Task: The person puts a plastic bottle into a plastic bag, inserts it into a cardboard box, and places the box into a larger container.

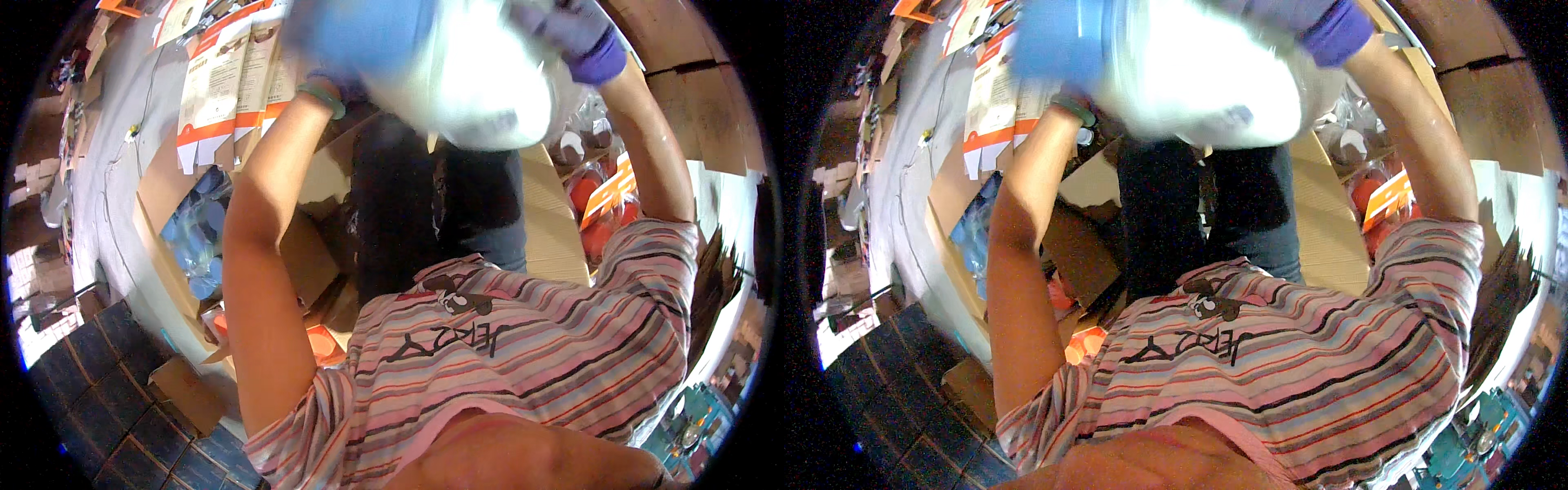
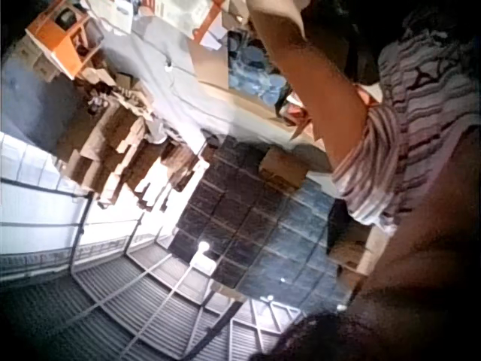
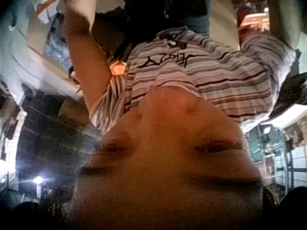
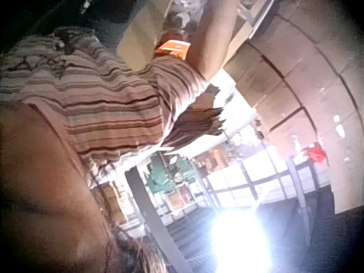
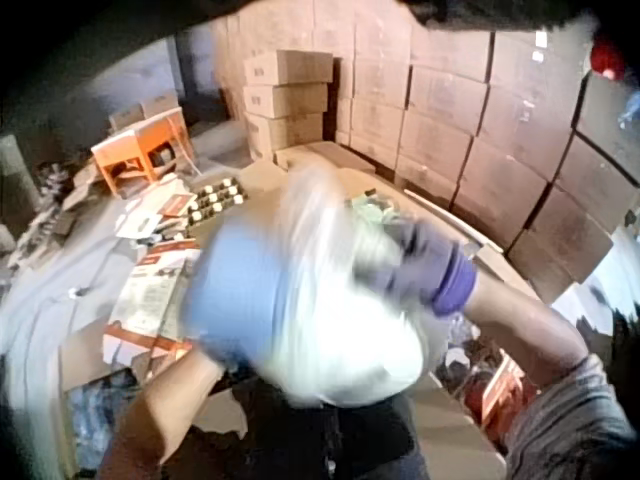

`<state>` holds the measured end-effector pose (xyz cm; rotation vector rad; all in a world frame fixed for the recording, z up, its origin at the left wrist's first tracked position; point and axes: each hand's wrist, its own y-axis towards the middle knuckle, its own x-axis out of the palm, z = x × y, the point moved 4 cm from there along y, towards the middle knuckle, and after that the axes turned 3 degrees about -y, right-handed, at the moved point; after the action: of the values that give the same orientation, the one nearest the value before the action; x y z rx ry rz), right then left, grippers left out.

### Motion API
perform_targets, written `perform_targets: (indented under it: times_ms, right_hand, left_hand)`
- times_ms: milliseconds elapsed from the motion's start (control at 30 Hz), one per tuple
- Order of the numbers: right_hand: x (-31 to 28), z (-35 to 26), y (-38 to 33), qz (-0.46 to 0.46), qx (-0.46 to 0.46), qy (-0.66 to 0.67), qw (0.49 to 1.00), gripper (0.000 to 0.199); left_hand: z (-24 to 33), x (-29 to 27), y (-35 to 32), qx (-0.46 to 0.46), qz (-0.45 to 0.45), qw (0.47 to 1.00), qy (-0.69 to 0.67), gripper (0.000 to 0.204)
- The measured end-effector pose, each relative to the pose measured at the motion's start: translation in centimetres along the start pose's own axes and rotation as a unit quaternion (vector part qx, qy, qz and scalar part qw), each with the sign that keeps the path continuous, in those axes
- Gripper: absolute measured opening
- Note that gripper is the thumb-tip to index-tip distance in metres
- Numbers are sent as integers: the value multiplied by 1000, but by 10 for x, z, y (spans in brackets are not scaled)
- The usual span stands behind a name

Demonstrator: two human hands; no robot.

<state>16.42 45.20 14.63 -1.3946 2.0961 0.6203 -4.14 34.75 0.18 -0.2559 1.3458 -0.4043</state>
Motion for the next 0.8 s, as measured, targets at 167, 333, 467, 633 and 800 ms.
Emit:
perform_targets:
  times_ms: [167, 333, 467, 633, 800]
  right_hand:
    - [-9, 32, 64, 299, 140, 376, 866, 40]
    - [12, 64, 100, 392, 171, 346, 835, 39]
    - [25, 47, 91, 507, 103, 56, 854, 38]
    - [83, 100, 84, 395, -43, 74, 915, 38]
    - [95, 85, 67, 379, -130, -12, 916, 47]
  left_hand:
    - [20, 9, 5, -3, 80, 997, 7, 47]
    - [33, 21, -11, -29, 120, 992, 7, 39]
    - [43, 19, -32, 20, 451, 891, 55, 35]
    - [38, 25, -24, -37, 348, 935, -48, 30]
    - [36, 20, -22, -48, 314, 948, -22, 27]
